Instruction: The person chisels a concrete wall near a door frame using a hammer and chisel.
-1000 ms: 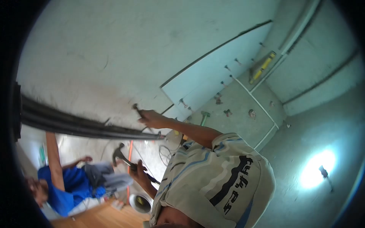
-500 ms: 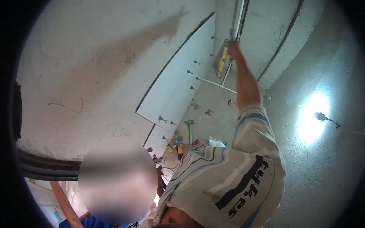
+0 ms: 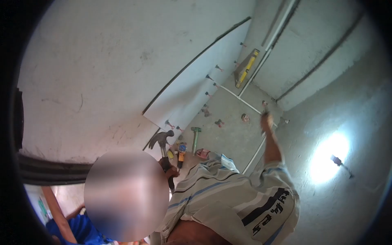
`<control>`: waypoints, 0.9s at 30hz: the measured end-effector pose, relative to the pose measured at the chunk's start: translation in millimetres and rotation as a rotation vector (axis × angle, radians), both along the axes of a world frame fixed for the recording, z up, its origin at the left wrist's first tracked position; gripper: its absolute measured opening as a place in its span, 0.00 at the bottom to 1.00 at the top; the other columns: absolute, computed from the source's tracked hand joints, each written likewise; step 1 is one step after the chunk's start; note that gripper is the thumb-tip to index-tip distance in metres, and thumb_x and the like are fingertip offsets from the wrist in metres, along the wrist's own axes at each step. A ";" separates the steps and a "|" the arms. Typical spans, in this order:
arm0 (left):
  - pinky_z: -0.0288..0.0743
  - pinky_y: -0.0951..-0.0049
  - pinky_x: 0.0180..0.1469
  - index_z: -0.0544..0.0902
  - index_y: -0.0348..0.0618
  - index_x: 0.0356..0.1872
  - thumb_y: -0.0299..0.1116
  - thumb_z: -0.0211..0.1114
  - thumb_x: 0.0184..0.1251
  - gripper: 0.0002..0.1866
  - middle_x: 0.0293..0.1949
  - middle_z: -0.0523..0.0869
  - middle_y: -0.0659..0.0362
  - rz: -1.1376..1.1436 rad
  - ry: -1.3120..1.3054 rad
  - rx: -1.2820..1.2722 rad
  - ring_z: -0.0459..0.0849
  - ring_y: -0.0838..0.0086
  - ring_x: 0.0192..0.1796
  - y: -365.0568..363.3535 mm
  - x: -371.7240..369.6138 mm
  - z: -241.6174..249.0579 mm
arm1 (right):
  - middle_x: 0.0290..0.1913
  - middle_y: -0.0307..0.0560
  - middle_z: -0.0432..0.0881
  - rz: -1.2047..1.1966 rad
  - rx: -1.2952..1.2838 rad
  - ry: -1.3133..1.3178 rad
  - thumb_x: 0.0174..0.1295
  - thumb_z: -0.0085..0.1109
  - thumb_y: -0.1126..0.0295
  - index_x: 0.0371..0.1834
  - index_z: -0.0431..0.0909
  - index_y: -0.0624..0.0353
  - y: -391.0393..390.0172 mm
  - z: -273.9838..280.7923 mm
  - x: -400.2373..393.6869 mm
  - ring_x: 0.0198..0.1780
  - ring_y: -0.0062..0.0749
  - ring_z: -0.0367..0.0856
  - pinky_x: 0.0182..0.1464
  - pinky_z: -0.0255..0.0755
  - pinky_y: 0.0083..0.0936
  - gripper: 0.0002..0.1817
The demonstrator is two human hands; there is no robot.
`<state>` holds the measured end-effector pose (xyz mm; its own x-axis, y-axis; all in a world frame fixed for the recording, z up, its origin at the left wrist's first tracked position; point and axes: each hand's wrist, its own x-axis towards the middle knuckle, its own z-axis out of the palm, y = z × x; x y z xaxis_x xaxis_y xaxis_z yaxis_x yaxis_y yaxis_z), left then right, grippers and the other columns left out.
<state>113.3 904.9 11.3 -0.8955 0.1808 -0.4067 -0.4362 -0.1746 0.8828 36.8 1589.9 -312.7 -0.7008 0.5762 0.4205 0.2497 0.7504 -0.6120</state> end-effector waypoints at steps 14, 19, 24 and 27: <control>0.72 0.66 0.35 0.79 0.33 0.38 0.39 0.66 0.61 0.16 0.23 0.80 0.51 0.802 -0.281 -0.600 0.78 0.70 0.28 0.3 143.6 -7.5 | 0.34 0.51 0.82 1.705 -0.341 -0.421 0.69 0.56 0.63 0.42 0.74 0.62 -620.3 243.8 -63.5 0.36 0.39 0.82 0.41 0.74 0.32 0.12; 0.66 0.69 0.27 0.79 0.35 0.32 0.40 0.67 0.61 0.16 0.18 0.76 0.54 1.046 -0.265 -0.688 0.70 0.76 0.23 5.0 182.4 -5.1 | 0.39 0.46 0.84 1.961 -0.695 -0.031 0.66 0.59 0.74 0.43 0.75 0.62 -734.2 367.5 -55.8 0.40 0.26 0.83 0.44 0.76 0.22 0.06; 0.65 0.67 0.26 0.77 0.35 0.30 0.40 0.69 0.60 0.16 0.16 0.73 0.55 1.184 -0.314 -0.774 0.69 0.75 0.21 14.8 211.6 -13.7 | 0.40 0.46 0.84 2.042 -0.747 0.065 0.64 0.61 0.75 0.43 0.76 0.61 -800.6 395.6 -53.3 0.41 0.26 0.84 0.44 0.77 0.21 0.07; 0.65 0.67 0.25 0.77 0.36 0.29 0.40 0.68 0.59 0.16 0.15 0.72 0.56 1.213 -0.312 -0.773 0.69 0.74 0.20 17.4 214.5 -13.4 | 0.41 0.47 0.84 2.055 -0.815 0.092 0.63 0.62 0.75 0.42 0.76 0.62 -825.0 392.4 -53.3 0.41 0.26 0.84 0.44 0.77 0.21 0.06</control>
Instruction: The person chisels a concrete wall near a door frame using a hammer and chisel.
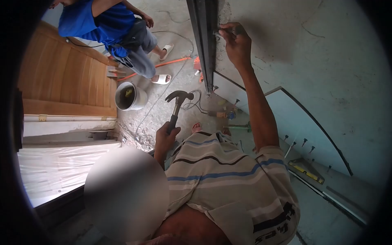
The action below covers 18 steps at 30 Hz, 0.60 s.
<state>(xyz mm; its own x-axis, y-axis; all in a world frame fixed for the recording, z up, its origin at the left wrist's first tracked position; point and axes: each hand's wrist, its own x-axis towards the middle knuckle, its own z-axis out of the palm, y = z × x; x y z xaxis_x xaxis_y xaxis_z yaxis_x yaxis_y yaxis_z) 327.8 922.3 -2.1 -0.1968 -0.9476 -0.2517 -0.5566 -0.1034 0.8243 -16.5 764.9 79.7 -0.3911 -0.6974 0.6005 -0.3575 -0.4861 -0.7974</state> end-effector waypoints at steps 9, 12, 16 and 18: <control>0.65 0.66 0.25 0.77 0.37 0.28 0.39 0.68 0.60 0.15 0.16 0.74 0.54 -0.046 0.055 -0.073 0.68 0.71 0.19 -8.5 -34.7 45.7 | 0.42 0.44 0.84 -0.034 -0.058 0.207 0.64 0.62 0.75 0.43 0.78 0.62 -1.2 -11.0 -3.6 0.41 0.25 0.84 0.46 0.77 0.22 0.07; 0.71 0.70 0.28 0.79 0.38 0.32 0.33 0.68 0.60 0.09 0.21 0.80 0.53 -0.156 0.210 -0.323 0.78 0.75 0.22 -13.5 -53.7 69.3 | 0.43 0.44 0.85 -0.052 -0.039 0.219 0.66 0.60 0.73 0.46 0.78 0.61 13.0 -14.0 2.1 0.41 0.26 0.84 0.44 0.76 0.22 0.08; 0.76 0.58 0.32 0.74 0.39 0.34 0.47 0.68 0.61 0.20 0.28 0.82 0.46 -0.336 0.204 -0.423 0.84 0.50 0.30 -15.1 -71.7 84.3 | 0.41 0.46 0.84 -0.208 -0.029 0.405 0.67 0.59 0.70 0.49 0.78 0.62 -10.7 -91.0 -58.4 0.36 0.26 0.83 0.37 0.77 0.24 0.11; 0.75 0.55 0.38 0.74 0.39 0.37 0.48 0.64 0.65 0.20 0.31 0.82 0.46 -0.301 0.173 -0.235 0.83 0.49 0.37 -8.8 -68.9 90.0 | 0.44 0.49 0.84 -0.027 -0.021 0.068 0.66 0.61 0.69 0.48 0.78 0.65 8.0 -42.3 -27.0 0.42 0.30 0.83 0.41 0.82 0.23 0.12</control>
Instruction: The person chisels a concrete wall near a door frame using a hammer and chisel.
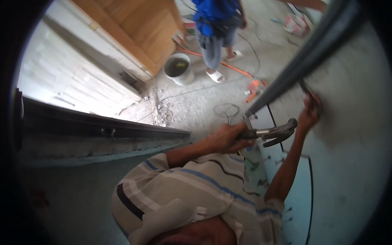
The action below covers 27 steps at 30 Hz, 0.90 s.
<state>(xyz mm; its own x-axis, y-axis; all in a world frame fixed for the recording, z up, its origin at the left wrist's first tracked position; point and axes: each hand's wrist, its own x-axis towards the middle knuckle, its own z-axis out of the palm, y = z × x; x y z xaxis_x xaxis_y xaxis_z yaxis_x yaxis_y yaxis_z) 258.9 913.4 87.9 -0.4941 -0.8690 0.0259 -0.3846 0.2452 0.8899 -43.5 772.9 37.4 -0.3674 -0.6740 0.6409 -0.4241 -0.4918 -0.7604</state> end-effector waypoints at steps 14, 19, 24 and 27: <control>0.61 0.81 0.20 0.73 0.41 0.32 0.34 0.64 0.67 0.10 0.17 0.73 0.65 0.723 0.390 -0.108 0.70 0.85 0.18 -43.7 96.5 -33.0 | 0.48 0.47 0.83 -0.131 0.021 0.065 0.64 0.62 0.75 0.46 0.75 0.62 47.2 37.9 35.5 0.45 0.26 0.83 0.49 0.76 0.21 0.10; 0.64 0.75 0.23 0.75 0.38 0.30 0.35 0.66 0.65 0.12 0.17 0.77 0.62 0.559 0.317 0.114 0.71 0.81 0.19 -25.5 51.2 -59.6 | 0.43 0.44 0.84 -0.106 -0.001 -0.043 0.64 0.63 0.73 0.46 0.76 0.62 40.2 33.0 27.4 0.45 0.24 0.83 0.48 0.77 0.21 0.10; 0.71 0.69 0.27 0.76 0.36 0.34 0.44 0.65 0.66 0.18 0.18 0.80 0.55 0.389 0.076 0.129 0.79 0.75 0.23 -0.8 35.7 -43.6 | 0.44 0.44 0.85 -0.115 0.038 -0.010 0.64 0.62 0.73 0.47 0.76 0.61 39.8 39.4 22.3 0.45 0.25 0.83 0.48 0.77 0.22 0.10; 0.71 0.69 0.28 0.76 0.36 0.34 0.44 0.64 0.67 0.18 0.19 0.81 0.54 0.366 0.102 0.175 0.80 0.74 0.23 4.5 34.2 -42.6 | 0.44 0.44 0.85 -0.122 -0.007 -0.002 0.64 0.62 0.74 0.47 0.76 0.61 36.1 33.6 19.7 0.44 0.26 0.84 0.46 0.77 0.23 0.10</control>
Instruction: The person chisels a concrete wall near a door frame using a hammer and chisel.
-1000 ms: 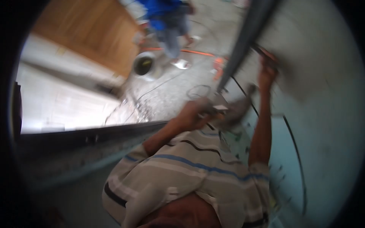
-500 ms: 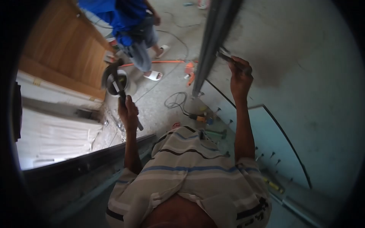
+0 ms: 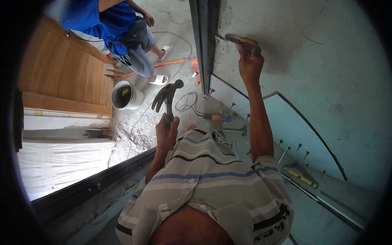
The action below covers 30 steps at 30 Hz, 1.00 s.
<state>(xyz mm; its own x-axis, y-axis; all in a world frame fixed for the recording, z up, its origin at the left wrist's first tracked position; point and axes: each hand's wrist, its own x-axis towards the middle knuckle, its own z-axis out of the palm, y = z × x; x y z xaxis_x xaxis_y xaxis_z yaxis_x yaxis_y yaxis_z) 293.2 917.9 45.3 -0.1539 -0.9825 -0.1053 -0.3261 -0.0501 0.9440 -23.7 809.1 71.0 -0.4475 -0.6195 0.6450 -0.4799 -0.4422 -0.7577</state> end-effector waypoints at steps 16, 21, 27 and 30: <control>0.67 0.70 0.27 0.76 0.36 0.39 0.45 0.61 0.69 0.18 0.19 0.78 0.54 -0.089 -0.037 -0.062 0.73 0.76 0.24 -29.0 -11.0 38.9 | 0.35 0.47 0.82 0.212 0.114 0.437 0.63 0.59 0.74 0.44 0.72 0.57 -50.8 39.4 -28.6 0.35 0.39 0.81 0.41 0.73 0.31 0.09; 0.72 0.68 0.32 0.76 0.36 0.41 0.44 0.60 0.69 0.17 0.23 0.81 0.50 -0.150 -0.107 -0.282 0.80 0.65 0.26 -46.4 -27.7 95.5 | 0.33 0.47 0.80 0.293 0.148 0.502 0.63 0.59 0.73 0.43 0.73 0.58 -62.5 38.4 -37.6 0.35 0.36 0.80 0.41 0.72 0.30 0.08; 0.74 0.66 0.35 0.74 0.38 0.40 0.50 0.60 0.66 0.21 0.25 0.82 0.49 -0.083 -0.169 -0.483 0.84 0.59 0.30 -48.3 -61.0 163.0 | 0.27 0.50 0.78 0.308 0.222 0.539 0.63 0.60 0.69 0.41 0.73 0.58 -56.4 54.7 -38.2 0.28 0.41 0.78 0.35 0.70 0.37 0.08; 0.75 0.63 0.35 0.74 0.39 0.43 0.49 0.60 0.67 0.20 0.26 0.82 0.48 -0.074 -0.183 -0.570 0.85 0.57 0.31 -50.0 -74.5 174.1 | 0.25 0.51 0.77 0.311 0.175 0.627 0.64 0.60 0.66 0.40 0.74 0.58 -58.5 51.3 -39.4 0.27 0.43 0.77 0.35 0.69 0.39 0.09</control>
